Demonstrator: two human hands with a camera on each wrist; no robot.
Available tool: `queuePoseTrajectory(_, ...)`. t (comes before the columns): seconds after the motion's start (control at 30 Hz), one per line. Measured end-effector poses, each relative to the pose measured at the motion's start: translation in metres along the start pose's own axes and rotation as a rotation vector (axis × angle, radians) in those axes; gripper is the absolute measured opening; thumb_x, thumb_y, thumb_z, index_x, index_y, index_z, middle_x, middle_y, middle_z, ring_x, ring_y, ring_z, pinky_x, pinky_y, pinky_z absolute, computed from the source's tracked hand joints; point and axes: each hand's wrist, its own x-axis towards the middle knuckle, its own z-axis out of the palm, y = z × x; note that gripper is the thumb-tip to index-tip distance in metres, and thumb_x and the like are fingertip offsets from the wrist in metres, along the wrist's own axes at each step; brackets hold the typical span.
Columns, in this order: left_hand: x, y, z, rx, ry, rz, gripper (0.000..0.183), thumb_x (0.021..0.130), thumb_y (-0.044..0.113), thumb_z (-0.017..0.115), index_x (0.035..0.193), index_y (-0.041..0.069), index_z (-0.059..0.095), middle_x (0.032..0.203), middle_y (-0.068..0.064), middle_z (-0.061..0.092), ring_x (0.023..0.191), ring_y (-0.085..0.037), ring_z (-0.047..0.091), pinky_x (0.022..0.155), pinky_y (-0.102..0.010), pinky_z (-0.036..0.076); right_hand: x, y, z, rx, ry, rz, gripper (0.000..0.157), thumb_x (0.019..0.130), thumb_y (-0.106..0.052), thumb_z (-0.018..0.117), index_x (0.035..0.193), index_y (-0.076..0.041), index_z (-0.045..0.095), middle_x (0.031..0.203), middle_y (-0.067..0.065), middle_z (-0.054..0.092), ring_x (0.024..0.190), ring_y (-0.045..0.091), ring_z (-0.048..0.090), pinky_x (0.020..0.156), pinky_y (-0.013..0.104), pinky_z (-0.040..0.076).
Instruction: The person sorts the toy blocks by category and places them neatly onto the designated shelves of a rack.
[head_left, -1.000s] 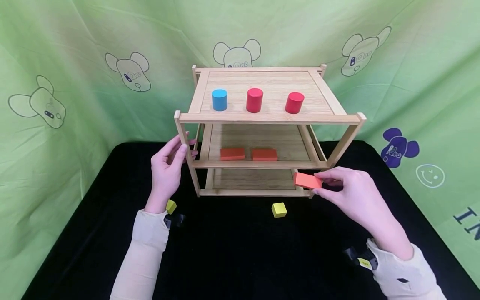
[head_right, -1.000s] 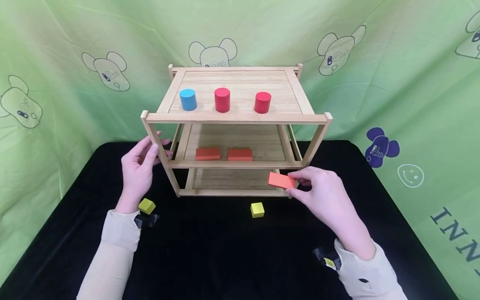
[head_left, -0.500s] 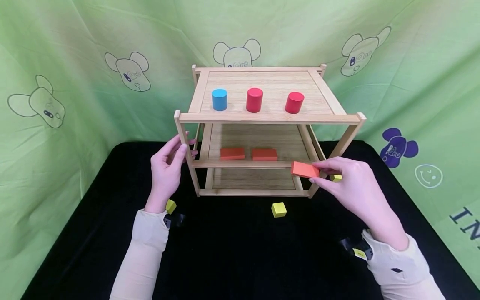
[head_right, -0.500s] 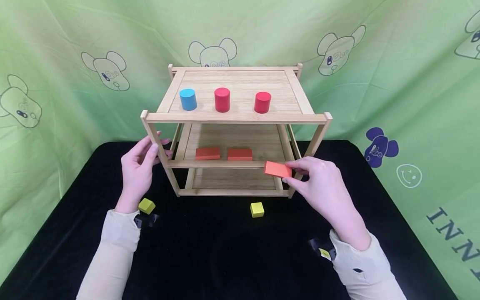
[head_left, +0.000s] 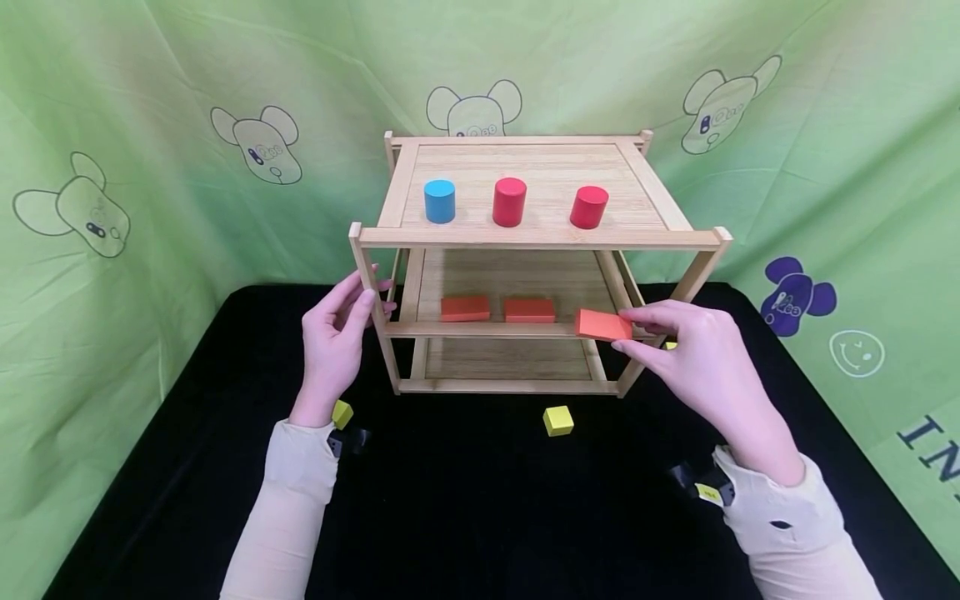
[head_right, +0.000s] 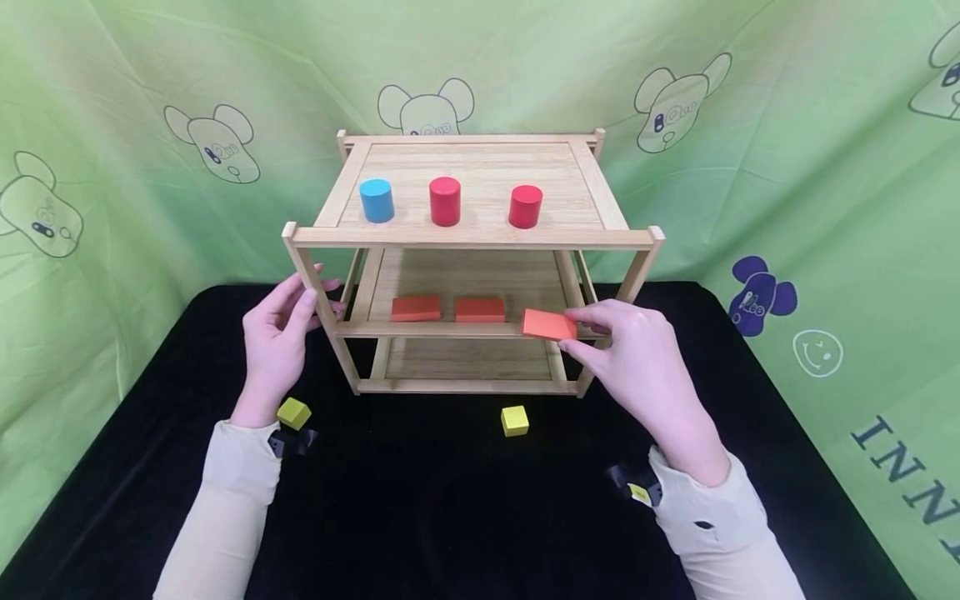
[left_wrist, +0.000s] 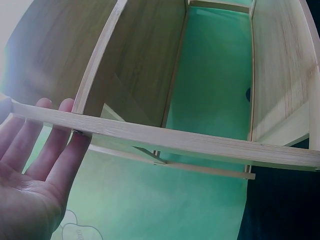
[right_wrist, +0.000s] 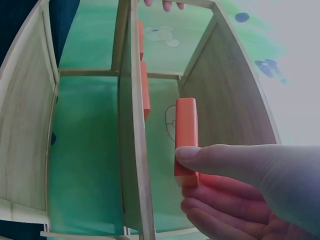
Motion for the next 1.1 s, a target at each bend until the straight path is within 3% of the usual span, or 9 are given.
queuePoseTrajectory(0.27, 0.001, -0.001, 0.000, 0.004, -0.001, 0.000, 0.034, 0.106, 0.007, 0.056, 0.137, -0.006, 0.060, 0.116, -0.024, 0.070, 0.088, -0.035, 0.073, 0.084, -0.037, 0.060, 0.003, 0.002, 0.006, 0.026, 0.001, -0.012, 0.033, 0.075, -0.009, 0.092, 0.105, -0.003, 0.080, 0.095, 0.011, 0.076, 0.072, 0.024, 0.069, 0.060, 0.018, 0.040)
queuePoseTrajectory(0.37, 0.001, -0.001, 0.000, 0.003, 0.001, -0.001, 0.035, 0.105, 0.007, 0.056, 0.137, -0.007, 0.060, 0.116, -0.024, 0.070, 0.088, -0.036, 0.072, 0.083, -0.037, 0.060, 0.005, 0.001, 0.007, 0.032, 0.007, -0.013, 0.033, 0.075, -0.009, 0.092, 0.105, -0.002, 0.079, 0.096, 0.012, 0.076, 0.074, 0.025, 0.071, 0.063, 0.022, 0.046)
queuePoseTrajectory(0.73, 0.000, 0.000, 0.000, 0.009, 0.001, 0.002, 0.034, 0.105, 0.007, 0.057, 0.136, -0.006, 0.061, 0.115, -0.024, 0.070, 0.087, -0.036, 0.072, 0.083, -0.037, 0.060, 0.014, 0.003, 0.014, -0.015, 0.000, -0.006, 0.026, 0.079, -0.008, 0.087, 0.102, 0.000, 0.079, 0.096, 0.017, 0.075, 0.073, 0.030, 0.067, 0.063, 0.045, 0.048)
queuePoseTrajectory(1.1, 0.000, 0.000, 0.000, 0.006, 0.002, 0.004, 0.033, 0.105, 0.007, 0.057, 0.136, -0.005, 0.061, 0.116, -0.023, 0.070, 0.088, -0.033, 0.073, 0.083, -0.038, 0.060, 0.022, 0.005, 0.024, -0.065, -0.007, -0.025, 0.021, 0.081, -0.006, 0.084, 0.100, 0.001, 0.078, 0.094, 0.017, 0.075, 0.083, 0.038, 0.070, 0.068, 0.055, 0.052)
